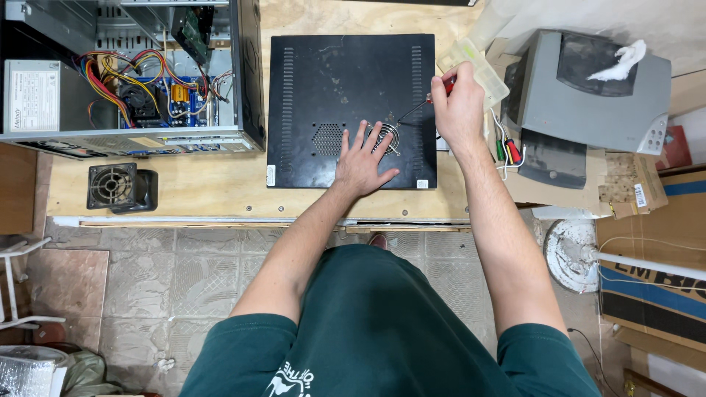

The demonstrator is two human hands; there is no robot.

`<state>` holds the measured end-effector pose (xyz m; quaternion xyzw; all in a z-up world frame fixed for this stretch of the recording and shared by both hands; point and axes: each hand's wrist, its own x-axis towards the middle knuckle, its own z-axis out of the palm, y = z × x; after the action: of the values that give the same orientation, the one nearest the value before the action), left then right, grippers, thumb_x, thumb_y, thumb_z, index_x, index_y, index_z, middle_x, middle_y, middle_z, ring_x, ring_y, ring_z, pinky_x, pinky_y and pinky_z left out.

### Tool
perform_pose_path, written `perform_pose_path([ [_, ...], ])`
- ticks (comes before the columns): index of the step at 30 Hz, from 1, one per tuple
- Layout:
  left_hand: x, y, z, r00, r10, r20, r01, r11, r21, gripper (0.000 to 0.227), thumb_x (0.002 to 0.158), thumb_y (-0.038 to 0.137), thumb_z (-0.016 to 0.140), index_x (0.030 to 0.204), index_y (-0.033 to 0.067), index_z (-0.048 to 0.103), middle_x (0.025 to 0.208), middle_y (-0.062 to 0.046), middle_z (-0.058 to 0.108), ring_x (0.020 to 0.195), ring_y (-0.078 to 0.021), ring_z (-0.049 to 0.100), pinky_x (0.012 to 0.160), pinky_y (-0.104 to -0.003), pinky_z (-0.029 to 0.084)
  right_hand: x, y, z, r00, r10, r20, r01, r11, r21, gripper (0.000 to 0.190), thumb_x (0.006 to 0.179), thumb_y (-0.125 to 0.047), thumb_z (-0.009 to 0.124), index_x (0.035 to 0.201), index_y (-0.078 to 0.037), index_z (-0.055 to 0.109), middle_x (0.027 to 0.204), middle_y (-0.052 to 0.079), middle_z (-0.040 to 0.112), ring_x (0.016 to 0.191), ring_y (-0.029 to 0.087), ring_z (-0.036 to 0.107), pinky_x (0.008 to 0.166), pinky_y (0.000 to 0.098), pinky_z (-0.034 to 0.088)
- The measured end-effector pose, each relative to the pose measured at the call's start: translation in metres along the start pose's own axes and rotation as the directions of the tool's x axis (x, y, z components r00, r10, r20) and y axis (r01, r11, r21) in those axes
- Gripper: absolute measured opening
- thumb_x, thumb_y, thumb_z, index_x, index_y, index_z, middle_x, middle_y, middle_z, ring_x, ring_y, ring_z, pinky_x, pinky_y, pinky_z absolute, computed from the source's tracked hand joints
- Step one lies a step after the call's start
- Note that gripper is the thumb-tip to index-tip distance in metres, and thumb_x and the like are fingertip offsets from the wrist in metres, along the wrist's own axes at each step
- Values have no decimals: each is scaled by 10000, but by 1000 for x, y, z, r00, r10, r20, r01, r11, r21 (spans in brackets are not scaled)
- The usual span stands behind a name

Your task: The person uses a screwdriver to remove screws from a black computer case panel, then detaches a cooling fan and places it on the table. The person continues to remove additional screws and components from the case.

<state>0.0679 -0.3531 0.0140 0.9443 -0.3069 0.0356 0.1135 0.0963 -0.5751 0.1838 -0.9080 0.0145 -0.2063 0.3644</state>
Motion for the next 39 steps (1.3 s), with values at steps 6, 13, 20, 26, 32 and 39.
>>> perform_pose_path([
  [6, 0, 0, -2, 1000, -6, 12, 6, 1000, -5, 935, 1052, 850, 448, 1776, 259, 402, 1876, -101, 268, 1727, -422, 176, 1329, -758, 174, 2, 2, 7, 1000, 7, 30, -6, 1000, -23, 172, 1151, -208, 644, 1072, -81, 559, 853, 88, 770, 776, 283, 762, 772, 460, 550],
  [13, 1, 0, -5, 999, -6, 51, 6, 1000, 2, 947, 1054, 856, 411, 1786, 256, 374, 1883, -101, 243, 1732, -419, 153, 1334, -754, 155, 3, 2, 4, 999, 23, 40, -22, 1000, -22, 156, 1149, -195, 636, 1074, -81, 561, 860, 89, 778, 789, 270, 791, 776, 443, 560],
  [20, 0, -1, 1, 1000, -1, 25, 0, 1000, 12, 947, 1051, 857, 426, 1780, 252, 394, 1881, -101, 249, 1730, -420, 165, 1329, -762, 166, 1, 6, 4, 999, 31, 30, -30, 999, -31, 149, 1137, -200, 646, 1081, -84, 572, 878, 93, 801, 817, 292, 799, 794, 458, 563],
  [26, 0, -1, 1, 1000, 3, 20, -3, 1000, 5, 942, 1054, 853, 432, 1780, 254, 393, 1881, -102, 252, 1728, -425, 171, 1330, -759, 170, 0, 5, 2, 999, 33, 36, -32, 999, -37, 156, 1144, -200, 649, 1073, -83, 574, 869, 89, 790, 806, 293, 779, 783, 458, 561],
  [32, 0, -1, 1, 1000, 5, 16, -5, 1000, 9, 943, 1057, 858, 427, 1785, 260, 385, 1883, -98, 242, 1729, -422, 173, 1332, -758, 174, -1, 10, 0, 999, 5, 36, -4, 999, -36, 162, 1159, -184, 666, 1090, -67, 578, 904, 112, 766, 802, 276, 804, 761, 447, 569],
  [39, -1, -2, 2, 1000, 9, -11, -9, 1000, 22, 934, 1054, 853, 449, 1775, 261, 413, 1877, -98, 267, 1726, -418, 191, 1329, -753, 192, 0, 8, 0, 1000, 3, 27, -2, 999, -34, 167, 1159, -188, 675, 1091, -66, 584, 905, 119, 765, 800, 291, 781, 750, 456, 560],
])
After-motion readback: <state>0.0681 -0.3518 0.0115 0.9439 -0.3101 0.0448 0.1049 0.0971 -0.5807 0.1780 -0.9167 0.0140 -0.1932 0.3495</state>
